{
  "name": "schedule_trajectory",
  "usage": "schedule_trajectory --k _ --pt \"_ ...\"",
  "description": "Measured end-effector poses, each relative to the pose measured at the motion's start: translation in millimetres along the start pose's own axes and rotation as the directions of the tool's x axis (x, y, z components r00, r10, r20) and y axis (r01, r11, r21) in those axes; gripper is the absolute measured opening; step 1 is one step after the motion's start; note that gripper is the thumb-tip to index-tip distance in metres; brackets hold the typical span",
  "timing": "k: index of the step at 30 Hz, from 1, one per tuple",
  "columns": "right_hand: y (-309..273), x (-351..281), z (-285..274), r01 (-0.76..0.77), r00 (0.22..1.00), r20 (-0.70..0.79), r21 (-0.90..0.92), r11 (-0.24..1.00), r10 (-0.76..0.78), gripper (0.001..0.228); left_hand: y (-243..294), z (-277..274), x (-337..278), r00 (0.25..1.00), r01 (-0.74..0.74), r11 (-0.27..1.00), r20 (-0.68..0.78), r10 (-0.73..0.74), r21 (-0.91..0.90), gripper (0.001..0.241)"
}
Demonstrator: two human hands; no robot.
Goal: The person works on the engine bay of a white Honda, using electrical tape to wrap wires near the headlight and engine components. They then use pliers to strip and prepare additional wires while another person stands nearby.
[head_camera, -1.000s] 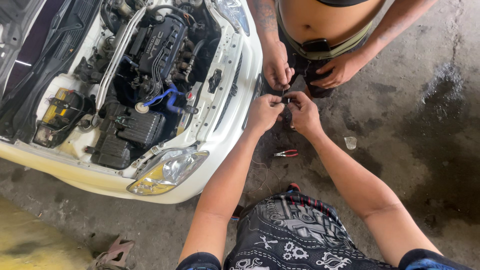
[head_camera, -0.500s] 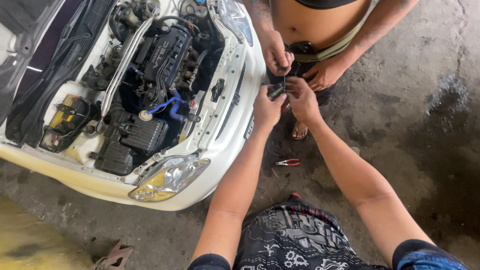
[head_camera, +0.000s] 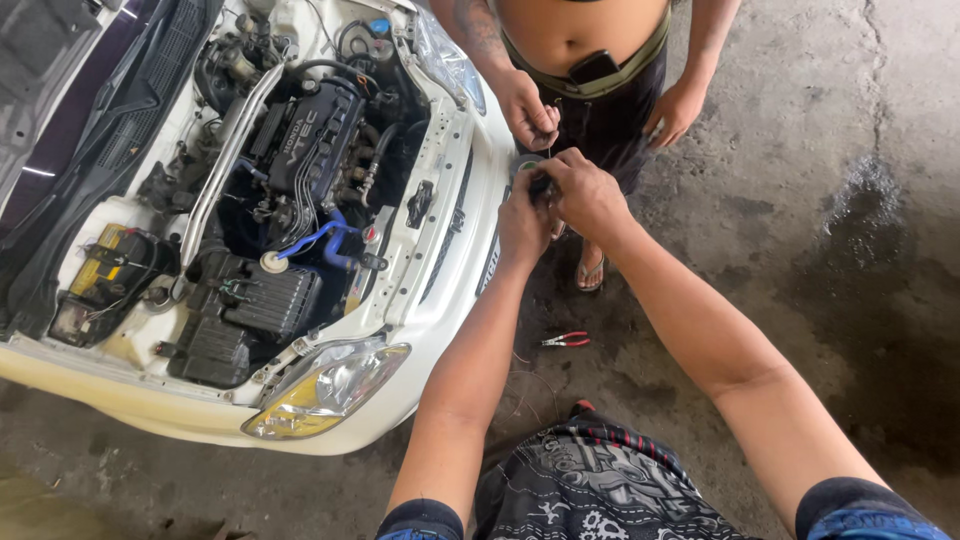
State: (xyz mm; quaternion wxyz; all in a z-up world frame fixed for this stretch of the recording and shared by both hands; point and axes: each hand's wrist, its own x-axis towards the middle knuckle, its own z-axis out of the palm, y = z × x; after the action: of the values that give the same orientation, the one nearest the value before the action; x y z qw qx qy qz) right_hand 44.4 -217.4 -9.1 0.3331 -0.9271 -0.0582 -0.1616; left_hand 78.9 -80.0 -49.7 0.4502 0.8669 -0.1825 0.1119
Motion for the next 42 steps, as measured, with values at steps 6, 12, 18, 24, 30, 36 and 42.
schedule_trajectory --k 6,12,18,24,30,36,42 --pt "21.4 21.2 11.6 -0.334 0.941 0.227 0.517 0.788 0.251 0.045 -6.5 4.2 0.0 0.987 -0.163 0.973 0.024 0.161 0.164 0.055" --pt "16.0 26.2 14.4 -0.198 0.98 0.111 0.506 0.84 0.165 0.043 -18.1 2.6 9.7 0.951 -0.302 0.917 0.017 0.308 0.261 0.074" --pt "10.7 24.2 25.7 -0.096 0.982 0.152 -0.132 0.987 0.116 0.074 -27.6 -15.2 24.8 0.926 -0.322 0.908 0.289 0.242 0.27 0.08" --pt "-0.8 -21.0 55.4 -0.314 0.914 -0.1 0.438 0.842 0.393 0.047 -52.5 -22.5 25.0 0.98 0.007 0.934 0.188 0.065 -0.358 0.046" --pt "0.2 -59.7 96.5 -0.349 0.701 0.077 0.904 0.246 0.709 0.054 -64.1 4.8 18.7 0.888 0.427 0.708 0.409 -0.211 -0.562 0.018" --pt "54.6 -54.4 111.9 -0.386 0.706 0.24 0.919 0.077 0.666 0.047 -63.4 31.6 14.7 0.492 0.86 0.16 0.705 -0.511 -0.484 0.02" --pt "113.5 -40.5 90.8 -0.53 0.757 0.447 0.847 0.047 0.477 0.036 -74.0 59.8 2.5 0.413 0.892 -0.035 0.843 -0.344 -0.451 0.027"
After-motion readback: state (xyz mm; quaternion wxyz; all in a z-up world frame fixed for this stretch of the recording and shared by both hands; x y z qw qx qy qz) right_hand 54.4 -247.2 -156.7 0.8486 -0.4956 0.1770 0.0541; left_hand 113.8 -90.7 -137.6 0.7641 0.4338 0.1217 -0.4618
